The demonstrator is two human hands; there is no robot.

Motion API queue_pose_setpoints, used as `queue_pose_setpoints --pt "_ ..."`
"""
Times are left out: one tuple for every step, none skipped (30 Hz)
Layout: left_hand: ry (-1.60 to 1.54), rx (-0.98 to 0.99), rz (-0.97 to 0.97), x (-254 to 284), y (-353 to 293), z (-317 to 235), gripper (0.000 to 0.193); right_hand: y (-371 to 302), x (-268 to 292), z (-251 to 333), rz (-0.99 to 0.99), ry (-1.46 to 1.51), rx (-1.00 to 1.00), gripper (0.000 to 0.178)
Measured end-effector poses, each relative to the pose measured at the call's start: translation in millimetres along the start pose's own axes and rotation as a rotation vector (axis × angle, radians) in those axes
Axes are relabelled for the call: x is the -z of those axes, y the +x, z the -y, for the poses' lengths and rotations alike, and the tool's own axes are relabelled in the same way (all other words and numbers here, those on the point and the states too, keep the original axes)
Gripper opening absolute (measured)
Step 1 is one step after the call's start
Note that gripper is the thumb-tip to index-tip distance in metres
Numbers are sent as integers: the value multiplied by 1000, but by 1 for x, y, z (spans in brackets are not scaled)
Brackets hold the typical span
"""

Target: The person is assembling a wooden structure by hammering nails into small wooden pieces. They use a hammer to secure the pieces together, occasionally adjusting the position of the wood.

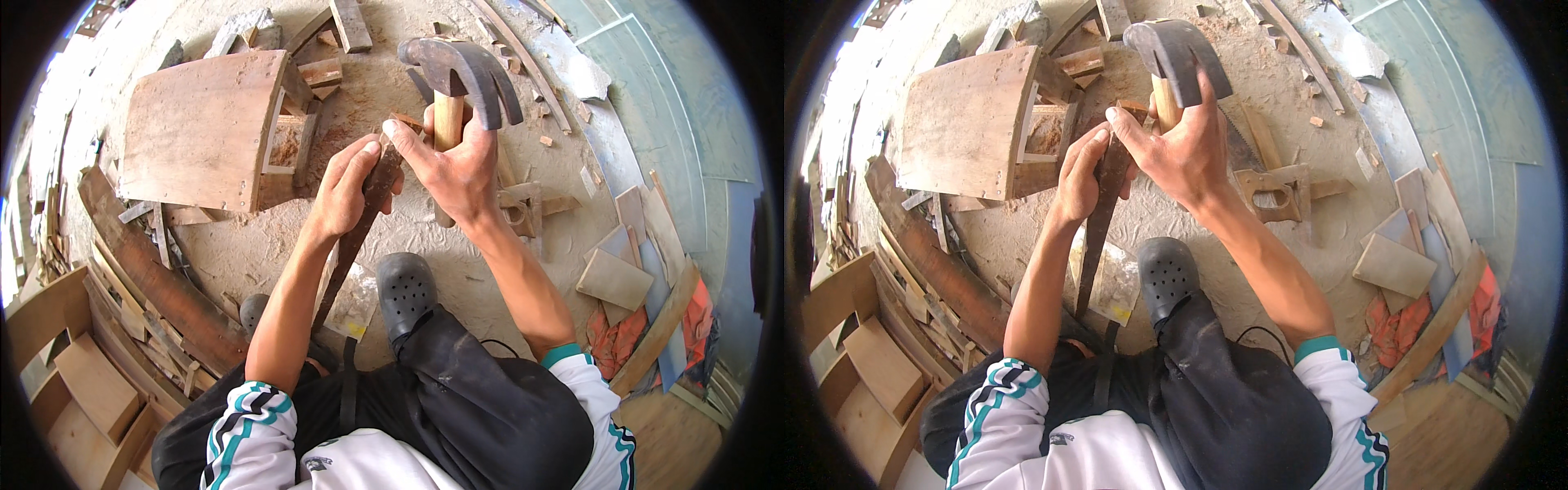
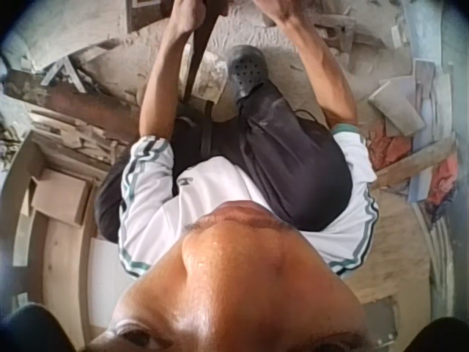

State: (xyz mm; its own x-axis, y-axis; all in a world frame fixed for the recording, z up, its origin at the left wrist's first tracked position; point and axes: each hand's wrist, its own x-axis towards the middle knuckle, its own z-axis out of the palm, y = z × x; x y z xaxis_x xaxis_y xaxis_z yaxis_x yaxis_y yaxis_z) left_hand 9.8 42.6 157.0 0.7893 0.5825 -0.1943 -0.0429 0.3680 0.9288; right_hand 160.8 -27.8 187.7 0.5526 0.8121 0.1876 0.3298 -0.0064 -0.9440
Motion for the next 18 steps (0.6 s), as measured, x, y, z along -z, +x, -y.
queue_pose_setpoints --pt "12 -5 8 0 0 -1 38 -2 0 1 -32 16 6 60" --pt "23 -10 15 0 -1 -2 38 -2 0 2 -15 69 -4 61" --pt "18 -9 25 0 -1 -3 39 -2 2 2 2 122 -13 61" --pt "13 -8 36 0 -2 -4 39 -2 5 3 19 175 -23 61" --pt "8 -7 46 1 -3 -4 39 -3 9 4 68 199 -85 59" --pt "4 -2 45 1 -4 -4 39 -4 10 3 89 217 -85 59" --pt "-1 2 45 1 -4 -4 39 -5 11 0 111 235 -86 58" --pt "-5 6 45 1 -5 -4 40 -6 12 -1 132 253 -85 58" --pt "-16 10 45 1 -5 -5 40 -6 13 0 151 299 -90 58" --pt "-28 15 45 -1 -5 -7 40 -7 14 1 171 345 -95 58" --pt "-39 20 44 -2 -6 -8 40 -8 15 2 191 392 -101 58" --pt "-40 16 47 -1 -6 -8 40 -9 16 4 202 427 -131 59" --pt "-40 13 51 0 -7 -8 41 -10 17 6 213 462 -162 59" --pt "-41 9 55 1 -7 -8 41 -10 18 9 222 497 -193 60" --pt "-37 14 51 0 -8 -10 41 -10 19 10 230 492 -200 60" --pt "-34 19 46 -1 -8 -13 41 -10 19 12 237 487 -207 60" --pt "-31 23 42 -2 -9 -14 41 -10 20 13 244 481 -213 60" --pt "-41 24 49 -2 -9 -13 42 -10 20 13 235 470 -191 61"
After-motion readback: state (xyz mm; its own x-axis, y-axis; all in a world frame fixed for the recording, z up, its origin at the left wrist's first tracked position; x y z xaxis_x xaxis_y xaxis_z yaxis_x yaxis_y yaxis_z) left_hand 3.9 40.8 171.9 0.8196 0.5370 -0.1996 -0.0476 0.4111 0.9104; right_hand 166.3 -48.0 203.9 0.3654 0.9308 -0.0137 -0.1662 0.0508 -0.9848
